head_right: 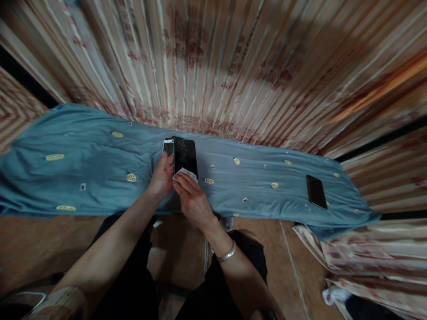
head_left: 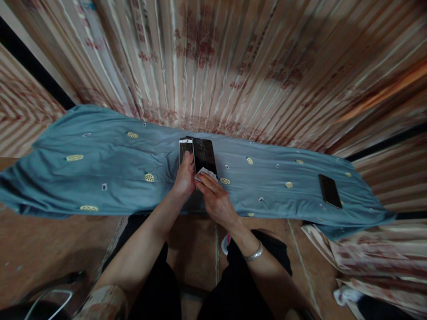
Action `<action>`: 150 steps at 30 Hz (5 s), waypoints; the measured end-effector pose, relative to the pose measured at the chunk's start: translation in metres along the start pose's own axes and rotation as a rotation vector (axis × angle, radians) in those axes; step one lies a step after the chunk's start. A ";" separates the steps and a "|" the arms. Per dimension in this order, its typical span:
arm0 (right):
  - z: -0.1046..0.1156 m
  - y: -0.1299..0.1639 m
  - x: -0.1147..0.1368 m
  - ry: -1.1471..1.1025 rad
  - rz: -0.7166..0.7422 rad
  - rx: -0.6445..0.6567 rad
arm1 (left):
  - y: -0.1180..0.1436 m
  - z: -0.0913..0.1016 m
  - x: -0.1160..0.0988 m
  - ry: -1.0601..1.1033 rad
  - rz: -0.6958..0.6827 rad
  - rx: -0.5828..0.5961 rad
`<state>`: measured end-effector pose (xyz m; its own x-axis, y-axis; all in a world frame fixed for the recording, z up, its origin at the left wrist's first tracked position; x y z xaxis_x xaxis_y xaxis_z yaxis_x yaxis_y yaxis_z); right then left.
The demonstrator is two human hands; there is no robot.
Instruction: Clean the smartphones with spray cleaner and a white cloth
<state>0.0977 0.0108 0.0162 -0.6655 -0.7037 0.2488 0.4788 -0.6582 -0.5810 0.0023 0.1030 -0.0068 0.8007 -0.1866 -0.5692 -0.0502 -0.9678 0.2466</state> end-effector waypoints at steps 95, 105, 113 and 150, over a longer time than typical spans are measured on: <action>0.023 0.022 -0.072 -0.067 -0.446 -0.252 | 0.017 -0.007 0.033 -0.059 0.250 0.126; 0.024 0.023 -0.080 -0.131 -0.474 -0.247 | 0.014 -0.004 0.037 -0.079 0.278 0.145; 0.025 0.025 -0.086 -0.150 -0.495 -0.284 | 0.011 -0.004 0.042 -0.058 0.275 0.134; -0.030 0.063 -0.137 -1.120 -1.276 -0.448 | -0.028 -0.026 0.074 0.048 0.273 0.007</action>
<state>0.2018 0.0740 -0.0775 0.3060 0.1919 0.9325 -0.2909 -0.9138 0.2835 0.0789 0.1204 -0.0355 0.7843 -0.4326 -0.4448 -0.2718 -0.8840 0.3805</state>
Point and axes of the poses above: each hand's wrist, its own y-axis away from the middle knuckle, its own z-axis out of the back of the hand, x = y × z, the point moved 7 cm from there along -y, towards the middle knuckle, and after that the axes turned 7 degrees about y, right-handed, at the moved point
